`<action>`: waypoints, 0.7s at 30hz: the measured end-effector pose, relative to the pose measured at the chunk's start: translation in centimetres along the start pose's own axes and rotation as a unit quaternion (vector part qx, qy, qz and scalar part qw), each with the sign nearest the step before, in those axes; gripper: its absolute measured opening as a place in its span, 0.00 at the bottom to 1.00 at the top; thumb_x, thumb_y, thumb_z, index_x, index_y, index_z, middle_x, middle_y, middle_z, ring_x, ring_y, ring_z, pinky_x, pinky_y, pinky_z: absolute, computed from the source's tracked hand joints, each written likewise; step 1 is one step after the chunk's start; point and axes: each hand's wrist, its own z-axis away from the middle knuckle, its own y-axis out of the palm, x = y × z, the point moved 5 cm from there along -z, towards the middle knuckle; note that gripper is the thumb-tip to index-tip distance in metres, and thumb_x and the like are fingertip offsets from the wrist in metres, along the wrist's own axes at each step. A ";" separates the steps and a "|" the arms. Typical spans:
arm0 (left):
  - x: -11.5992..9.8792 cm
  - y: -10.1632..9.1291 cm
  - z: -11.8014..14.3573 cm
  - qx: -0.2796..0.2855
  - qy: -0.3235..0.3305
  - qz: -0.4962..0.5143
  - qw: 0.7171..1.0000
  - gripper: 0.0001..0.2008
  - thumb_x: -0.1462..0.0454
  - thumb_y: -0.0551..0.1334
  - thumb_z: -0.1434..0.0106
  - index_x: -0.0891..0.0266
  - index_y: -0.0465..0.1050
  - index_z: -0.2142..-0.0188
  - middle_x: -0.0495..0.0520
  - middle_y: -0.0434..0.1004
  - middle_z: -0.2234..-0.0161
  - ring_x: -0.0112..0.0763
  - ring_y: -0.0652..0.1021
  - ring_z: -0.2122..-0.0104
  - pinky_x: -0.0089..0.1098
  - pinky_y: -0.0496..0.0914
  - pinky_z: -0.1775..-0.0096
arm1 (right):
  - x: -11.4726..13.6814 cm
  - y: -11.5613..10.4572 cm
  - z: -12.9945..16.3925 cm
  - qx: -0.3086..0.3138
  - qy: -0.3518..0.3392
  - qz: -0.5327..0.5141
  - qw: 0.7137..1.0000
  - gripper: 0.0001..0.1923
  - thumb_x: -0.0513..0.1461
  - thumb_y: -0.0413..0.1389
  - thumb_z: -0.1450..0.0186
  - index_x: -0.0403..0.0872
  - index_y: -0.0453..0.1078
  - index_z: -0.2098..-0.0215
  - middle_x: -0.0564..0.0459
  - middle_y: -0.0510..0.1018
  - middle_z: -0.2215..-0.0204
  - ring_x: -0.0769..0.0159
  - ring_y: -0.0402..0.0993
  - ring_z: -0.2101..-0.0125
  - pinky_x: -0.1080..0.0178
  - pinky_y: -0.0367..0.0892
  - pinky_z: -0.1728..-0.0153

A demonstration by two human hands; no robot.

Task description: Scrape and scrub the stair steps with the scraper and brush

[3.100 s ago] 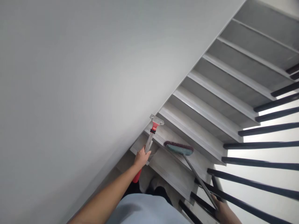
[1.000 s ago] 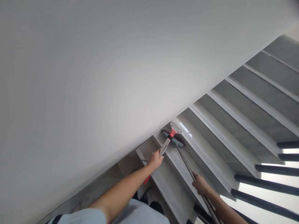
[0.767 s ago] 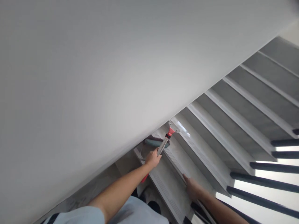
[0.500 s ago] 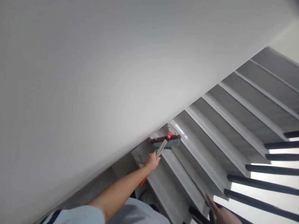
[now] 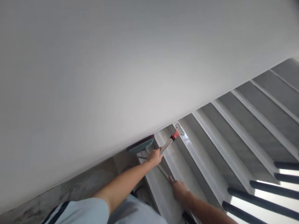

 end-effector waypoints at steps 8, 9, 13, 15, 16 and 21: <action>0.5 0.2 0.0 0.002 0.006 0.001 1.000 0.23 0.62 0.60 0.37 0.57 0.68 0.42 0.60 0.81 0.54 0.42 0.79 0.51 0.35 0.70 0.51 | -6.8 4.3 6.7 0.025 0.078 -0.149 0.985 0.44 0.26 0.46 0.44 0.40 0.46 0.29 0.35 0.80 0.52 0.53 0.77 0.50 0.60 0.70 0.51; 0.6 0.3 -0.1 0.004 0.007 0.001 1.000 0.23 0.62 0.60 0.37 0.57 0.68 0.42 0.60 0.81 0.54 0.42 0.79 0.51 0.35 0.70 0.51 | -8.5 4.8 7.7 0.012 0.089 -0.180 0.980 0.44 0.27 0.47 0.45 0.38 0.48 0.30 0.36 0.79 0.51 0.55 0.76 0.48 0.62 0.68 0.49; 0.6 0.4 0.0 0.013 0.011 0.012 1.000 0.24 0.62 0.60 0.37 0.56 0.67 0.41 0.58 0.81 0.53 0.40 0.79 0.52 0.34 0.70 0.51 | -12.6 7.1 9.4 -0.045 0.148 -0.317 0.936 0.41 0.28 0.48 0.47 0.35 0.58 0.33 0.42 0.80 0.51 0.60 0.76 0.47 0.69 0.67 0.49; 0.5 0.5 0.2 0.014 0.005 0.022 1.000 0.23 0.61 0.60 0.37 0.54 0.67 0.41 0.57 0.81 0.54 0.40 0.79 0.52 0.34 0.70 0.51 | -12.3 7.2 7.9 -0.055 0.200 -0.391 0.897 0.40 0.32 0.46 0.45 0.33 0.55 0.32 0.43 0.83 0.63 0.59 0.82 0.60 0.66 0.73 0.61; 0.4 0.5 0.3 0.012 -0.002 0.026 1.000 0.23 0.62 0.60 0.37 0.54 0.67 0.41 0.57 0.81 0.53 0.40 0.79 0.52 0.35 0.70 0.51 | -11.7 6.6 6.5 -0.062 0.228 -0.417 0.878 0.40 0.33 0.45 0.43 0.32 0.54 0.32 0.45 0.82 0.71 0.59 0.82 0.68 0.65 0.73 0.68; 0.1 -0.1 0.8 0.014 -0.029 0.033 0.999 0.23 0.64 0.61 0.38 0.57 0.69 0.42 0.60 0.81 0.54 0.42 0.80 0.52 0.35 0.71 0.52 | -6.6 -2.2 -3.7 -0.110 0.198 -0.390 0.893 0.32 0.38 0.50 0.46 0.38 0.70 0.43 0.51 0.74 0.82 0.60 0.78 0.77 0.67 0.68 0.79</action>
